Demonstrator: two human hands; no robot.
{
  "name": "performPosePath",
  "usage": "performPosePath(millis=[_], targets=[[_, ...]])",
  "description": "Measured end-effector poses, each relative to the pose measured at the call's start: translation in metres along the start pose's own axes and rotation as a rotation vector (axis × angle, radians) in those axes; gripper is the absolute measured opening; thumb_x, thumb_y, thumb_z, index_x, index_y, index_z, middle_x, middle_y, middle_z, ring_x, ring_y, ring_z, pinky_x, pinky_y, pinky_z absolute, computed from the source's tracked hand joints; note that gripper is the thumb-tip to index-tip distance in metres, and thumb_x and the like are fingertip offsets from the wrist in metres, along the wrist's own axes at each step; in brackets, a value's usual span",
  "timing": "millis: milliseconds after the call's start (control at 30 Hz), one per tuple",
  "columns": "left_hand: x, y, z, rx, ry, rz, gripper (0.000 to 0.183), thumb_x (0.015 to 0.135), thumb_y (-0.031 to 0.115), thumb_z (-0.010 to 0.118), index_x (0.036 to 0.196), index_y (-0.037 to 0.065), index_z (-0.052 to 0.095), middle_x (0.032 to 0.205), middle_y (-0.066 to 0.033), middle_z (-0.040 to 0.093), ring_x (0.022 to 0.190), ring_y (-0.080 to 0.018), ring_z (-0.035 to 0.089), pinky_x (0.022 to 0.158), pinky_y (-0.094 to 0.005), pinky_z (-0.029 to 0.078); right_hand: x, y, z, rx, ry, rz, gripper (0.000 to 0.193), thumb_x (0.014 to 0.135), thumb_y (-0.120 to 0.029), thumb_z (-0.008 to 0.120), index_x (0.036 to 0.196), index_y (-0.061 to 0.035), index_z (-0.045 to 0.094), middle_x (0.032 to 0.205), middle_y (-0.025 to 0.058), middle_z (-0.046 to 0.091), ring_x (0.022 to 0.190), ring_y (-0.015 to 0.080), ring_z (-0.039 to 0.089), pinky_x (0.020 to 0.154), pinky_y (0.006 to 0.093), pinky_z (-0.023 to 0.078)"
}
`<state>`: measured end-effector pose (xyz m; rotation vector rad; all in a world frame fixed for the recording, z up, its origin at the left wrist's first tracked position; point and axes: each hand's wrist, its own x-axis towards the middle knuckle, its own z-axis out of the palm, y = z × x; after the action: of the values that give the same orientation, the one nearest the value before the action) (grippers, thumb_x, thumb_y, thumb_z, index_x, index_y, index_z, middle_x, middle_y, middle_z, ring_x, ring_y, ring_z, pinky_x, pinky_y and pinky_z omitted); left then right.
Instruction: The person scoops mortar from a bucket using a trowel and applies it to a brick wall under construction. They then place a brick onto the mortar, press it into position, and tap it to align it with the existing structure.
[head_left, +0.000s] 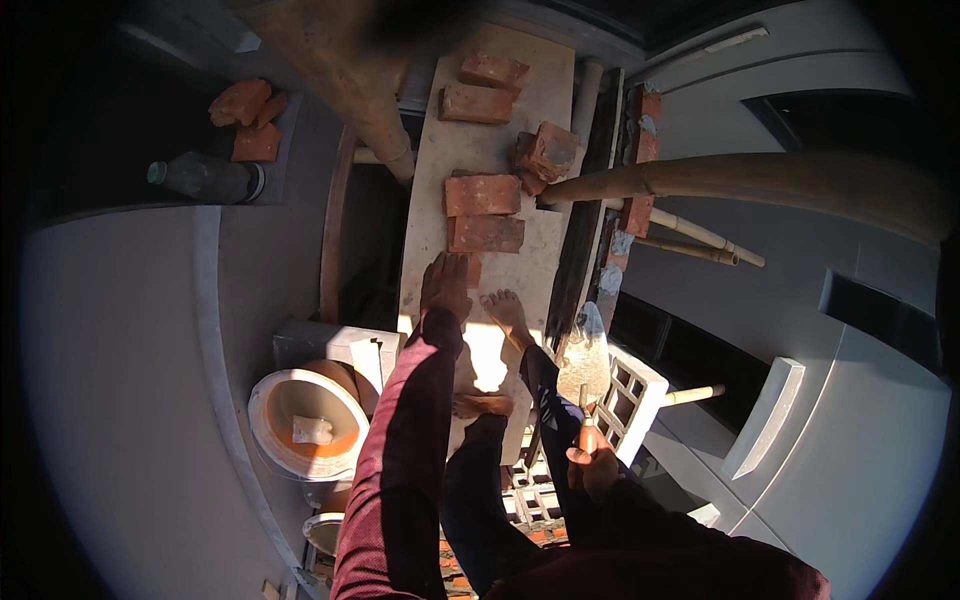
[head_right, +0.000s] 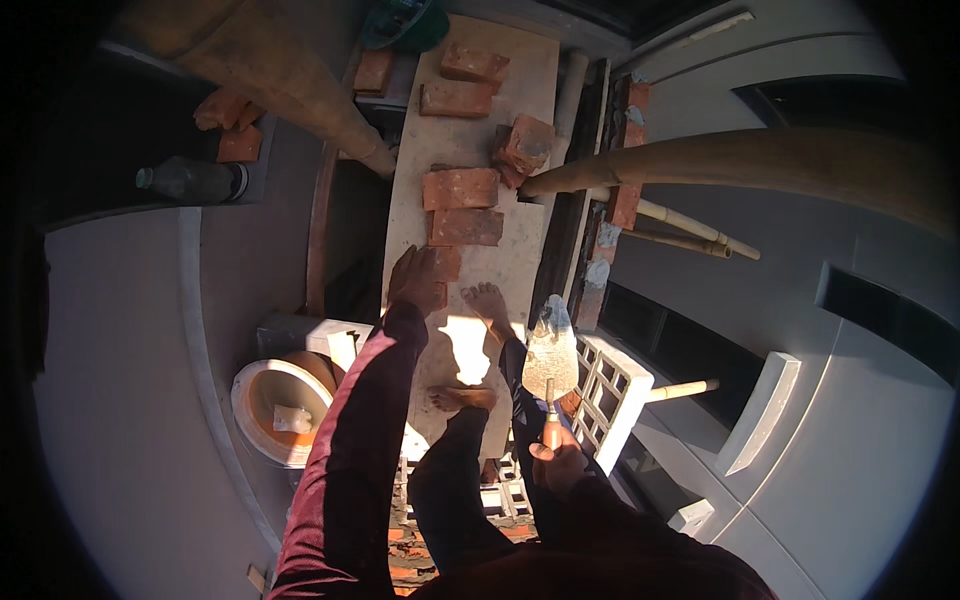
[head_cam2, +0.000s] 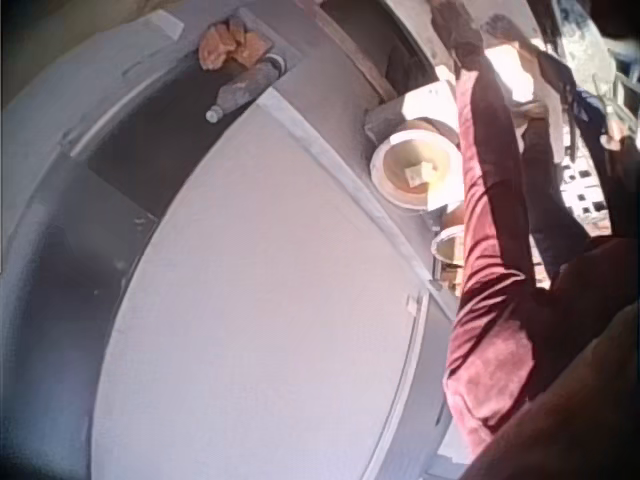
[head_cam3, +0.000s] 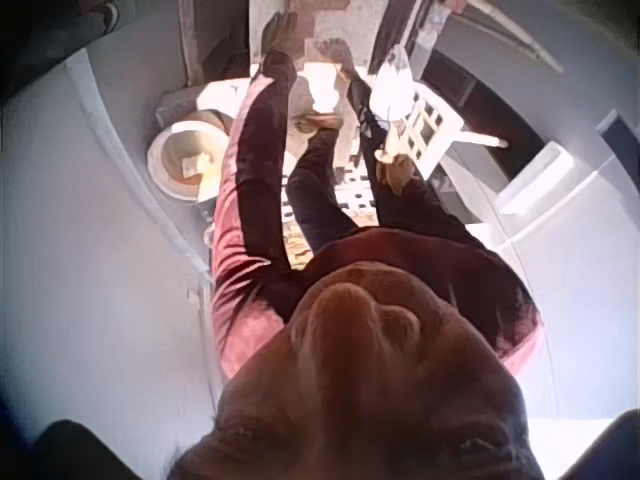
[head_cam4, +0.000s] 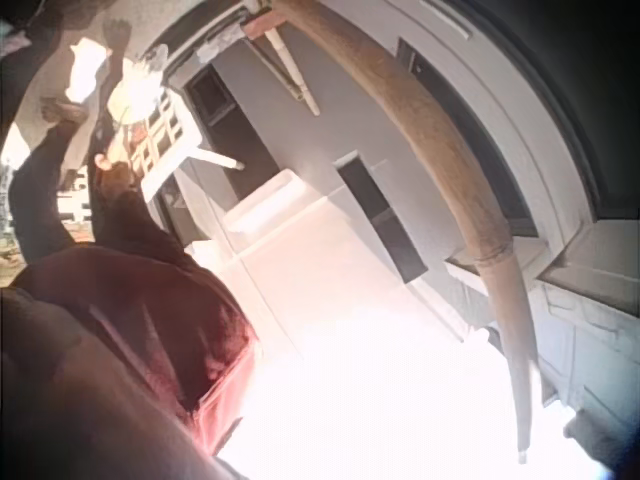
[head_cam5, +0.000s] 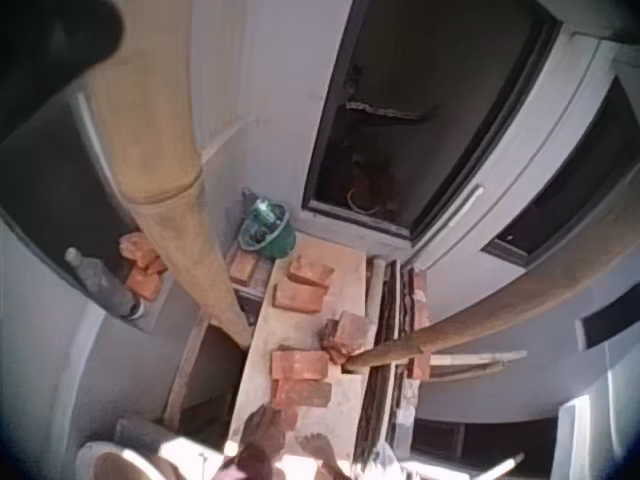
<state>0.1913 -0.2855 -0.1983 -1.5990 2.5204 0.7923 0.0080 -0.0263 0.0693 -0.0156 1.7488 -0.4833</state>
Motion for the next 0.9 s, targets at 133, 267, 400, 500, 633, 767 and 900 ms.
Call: performPosePath(millis=[133, 267, 400, 500, 633, 767, 900], targets=[[0.150, 0.004, 0.017, 0.170, -0.165, 0.006, 0.106, 0.069, 0.030, 0.082, 0.155, 0.014, 0.022, 0.161, -0.0088, 0.021, 0.151, -0.0287, 0.013, 0.122, -0.0480, 0.009, 0.006, -0.008, -0.016, 0.190, 0.073, 0.158, 0.020, 0.092, -0.013, 0.063, 0.103, -0.0044, 0.048, 0.055, 0.0055, 0.050, 0.040, 0.0179, 0.049, 0.038, 0.0328, 0.039], [0.223, -0.013, 0.064, 0.414, -0.180, 0.005, 0.119, 0.066, 0.036, 0.086, 0.158, 0.023, 0.011, 0.162, -0.0087, 0.017, 0.150, -0.0306, 0.012, 0.121, -0.0548, 0.004, 0.042, -0.019, -0.014, 0.247, 0.122, 0.252, 0.022, 0.092, -0.012, 0.061, 0.107, -0.0030, 0.048, 0.060, 0.0055, 0.051, 0.044, 0.0174, 0.050, 0.041, 0.0325, 0.041], [0.257, 0.003, 0.087, 0.242, -0.169, 0.024, 0.121, 0.062, 0.039, 0.089, 0.157, 0.033, 0.013, 0.155, -0.0112, 0.027, 0.147, -0.0336, 0.020, 0.118, -0.0591, 0.007, 0.073, -0.041, -0.020, 0.165, 0.162, 0.154, 0.023, 0.092, -0.011, 0.061, 0.110, -0.0025, 0.048, 0.064, 0.0054, 0.052, 0.049, 0.0163, 0.051, 0.045, 0.0321, 0.043], [0.240, 0.010, 0.071, 0.045, -0.239, -0.041, 0.121, 0.059, 0.040, 0.090, 0.156, 0.036, 0.017, 0.150, -0.0127, 0.034, 0.144, -0.0348, 0.023, 0.116, -0.0599, 0.010, 0.083, -0.037, -0.023, 0.137, 0.154, 0.105, 0.025, 0.092, -0.010, 0.061, 0.112, -0.0022, 0.048, 0.067, 0.0053, 0.052, 0.052, 0.0155, 0.052, 0.047, 0.0319, 0.044], [0.156, 0.014, 0.013, -0.294, -0.383, -0.404, 0.117, 0.059, 0.040, 0.089, 0.156, 0.029, 0.024, 0.142, -0.0157, 0.046, 0.137, -0.0360, 0.037, 0.112, -0.0559, 0.026, 0.074, -0.018, -0.022, 0.143, 0.060, 0.019, 0.027, 0.091, -0.009, 0.060, 0.114, -0.0017, 0.047, 0.071, 0.0052, 0.052, 0.058, 0.0144, 0.054, 0.051, 0.0315, 0.046], [0.041, 0.022, 0.004, -1.622, -0.397, -0.405, 0.094, 0.071, 0.015, 0.083, 0.151, 0.013, 0.034, 0.133, -0.0133, 0.059, 0.120, -0.0316, 0.059, 0.101, -0.0410, 0.047, 0.016, -0.016, -0.036, 0.119, 0.084, -0.200, 0.030, 0.091, -0.008, 0.060, 0.117, -0.0012, 0.047, 0.076, 0.0050, 0.053, 0.063, 0.0133, 0.055, 0.055, 0.0312, 0.048], [-0.123, -0.014, -0.002, -1.889, -0.250, -0.331, 0.076, 0.079, 0.016, 0.077, 0.145, 0.009, 0.040, 0.140, -0.0145, 0.053, 0.125, -0.0299, 0.055, 0.103, -0.0384, 0.046, -0.042, -0.060, -0.028, 0.020, 0.059, -0.539, 0.032, 0.091, -0.006, 0.060, 0.120, -0.0007, 0.047, 0.080, 0.0049, 0.053, 0.068, 0.0122, 0.056, 0.059, 0.0308, 0.051]])
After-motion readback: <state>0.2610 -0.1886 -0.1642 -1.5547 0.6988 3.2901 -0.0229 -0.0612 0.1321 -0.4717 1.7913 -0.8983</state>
